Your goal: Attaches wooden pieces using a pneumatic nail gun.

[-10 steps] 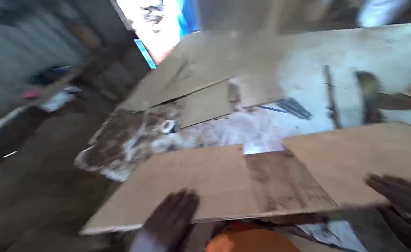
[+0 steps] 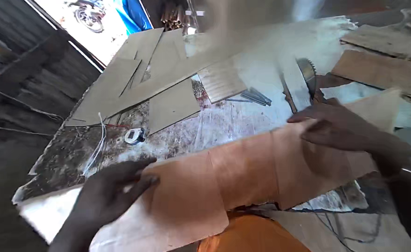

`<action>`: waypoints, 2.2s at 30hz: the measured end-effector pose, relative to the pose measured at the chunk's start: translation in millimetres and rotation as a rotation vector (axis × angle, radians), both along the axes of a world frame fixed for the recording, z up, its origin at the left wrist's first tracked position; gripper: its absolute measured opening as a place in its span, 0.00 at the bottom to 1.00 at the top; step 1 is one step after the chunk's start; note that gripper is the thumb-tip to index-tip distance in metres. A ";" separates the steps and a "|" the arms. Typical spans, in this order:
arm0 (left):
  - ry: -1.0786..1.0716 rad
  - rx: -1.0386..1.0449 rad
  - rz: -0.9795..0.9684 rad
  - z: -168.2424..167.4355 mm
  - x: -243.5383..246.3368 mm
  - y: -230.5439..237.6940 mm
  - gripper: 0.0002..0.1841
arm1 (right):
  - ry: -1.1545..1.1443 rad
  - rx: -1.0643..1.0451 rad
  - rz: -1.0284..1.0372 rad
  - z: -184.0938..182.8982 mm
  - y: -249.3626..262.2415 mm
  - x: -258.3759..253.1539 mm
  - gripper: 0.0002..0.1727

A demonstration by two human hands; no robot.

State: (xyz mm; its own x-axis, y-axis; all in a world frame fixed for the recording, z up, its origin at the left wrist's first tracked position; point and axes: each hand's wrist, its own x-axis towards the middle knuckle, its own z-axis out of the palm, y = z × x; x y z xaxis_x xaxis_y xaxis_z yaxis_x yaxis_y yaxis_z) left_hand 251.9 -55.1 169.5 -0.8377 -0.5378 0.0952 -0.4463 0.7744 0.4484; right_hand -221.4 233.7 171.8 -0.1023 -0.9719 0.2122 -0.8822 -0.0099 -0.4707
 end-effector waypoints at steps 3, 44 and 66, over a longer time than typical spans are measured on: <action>-0.139 0.138 0.063 -75.3 -39.6 -45.5 0.25 | -0.033 0.135 -0.032 -63.2 -45.7 -20.4 0.24; 0.090 0.332 -0.519 -177.1 -293.9 -7.6 0.11 | -0.835 0.373 -0.814 -53.5 -31.7 118.7 0.23; 0.112 0.193 -0.195 -176.6 -299.4 -1.3 0.24 | -0.678 0.593 -0.809 -55.9 -81.4 113.0 0.33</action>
